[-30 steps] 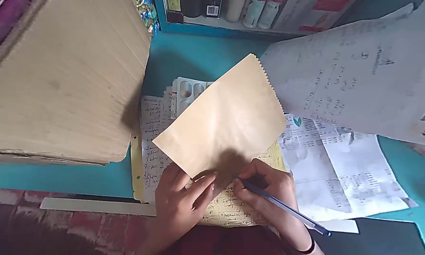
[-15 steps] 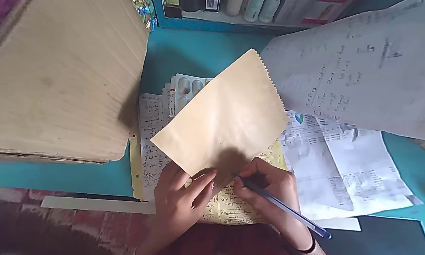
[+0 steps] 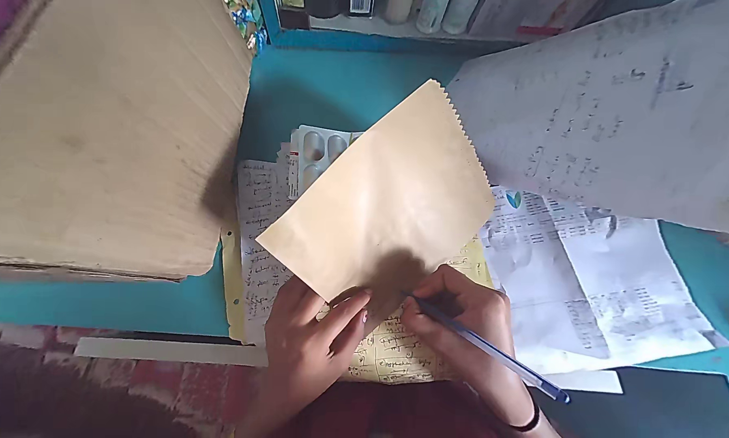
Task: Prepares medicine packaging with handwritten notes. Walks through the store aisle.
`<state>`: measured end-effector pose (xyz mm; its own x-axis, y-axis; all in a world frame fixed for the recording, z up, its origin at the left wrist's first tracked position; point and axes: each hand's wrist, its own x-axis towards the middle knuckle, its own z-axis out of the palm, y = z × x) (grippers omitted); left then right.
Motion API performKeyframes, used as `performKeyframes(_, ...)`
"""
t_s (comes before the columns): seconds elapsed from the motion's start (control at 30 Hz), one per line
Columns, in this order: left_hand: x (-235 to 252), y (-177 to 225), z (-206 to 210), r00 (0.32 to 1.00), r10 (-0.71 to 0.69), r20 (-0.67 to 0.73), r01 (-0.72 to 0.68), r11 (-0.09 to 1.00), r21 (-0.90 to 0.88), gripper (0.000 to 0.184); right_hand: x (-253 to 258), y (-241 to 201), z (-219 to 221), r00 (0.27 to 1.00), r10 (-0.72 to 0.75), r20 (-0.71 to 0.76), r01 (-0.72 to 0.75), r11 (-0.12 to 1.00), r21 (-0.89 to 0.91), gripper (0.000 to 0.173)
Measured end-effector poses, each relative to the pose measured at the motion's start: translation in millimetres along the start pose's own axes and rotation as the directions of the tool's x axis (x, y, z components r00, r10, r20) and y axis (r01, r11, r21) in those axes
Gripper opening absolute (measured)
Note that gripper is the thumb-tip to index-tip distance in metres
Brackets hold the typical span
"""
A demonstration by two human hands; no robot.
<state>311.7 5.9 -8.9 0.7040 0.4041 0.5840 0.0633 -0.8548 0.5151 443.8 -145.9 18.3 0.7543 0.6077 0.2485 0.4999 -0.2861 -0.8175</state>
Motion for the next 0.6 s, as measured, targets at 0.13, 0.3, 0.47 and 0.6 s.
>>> performKeyframes(0.13, 0.9, 0.2, 0.2, 1.000, -0.004, -0.001, 0.004, 1.000, -0.006, 0.017, -0.4, -0.3, -1.2, 1.000, 0.021, -0.014, -0.021, 0.999, 0.025, 0.014)
performKeyframes(0.3, 1.4, 2.6, -1.5, 1.000, -0.011, -0.020, 0.011, 1.000, -0.016, 0.041, -0.2, 1.9, -6.9, 0.989, -0.031, -0.141, 0.079, 0.934, 0.347, 0.010)
performKeyframes(0.47, 0.5, -0.9, -4.9, 0.991, -0.006, -0.134, -0.028, 0.968, -0.249, 0.030, -3.7, 7.1, -15.0, 0.940, -0.185, -0.288, 0.254, 0.941, 0.222, 0.012)
performKeyframes(0.6, -6.0, -6.3, -26.9, 0.975, -0.160, -0.152, 0.069, 0.875, -0.479, 0.034, -2.2, 11.0, -47.7, 0.927, -0.249, -0.281, 0.226, 0.968, -0.111, 0.025)
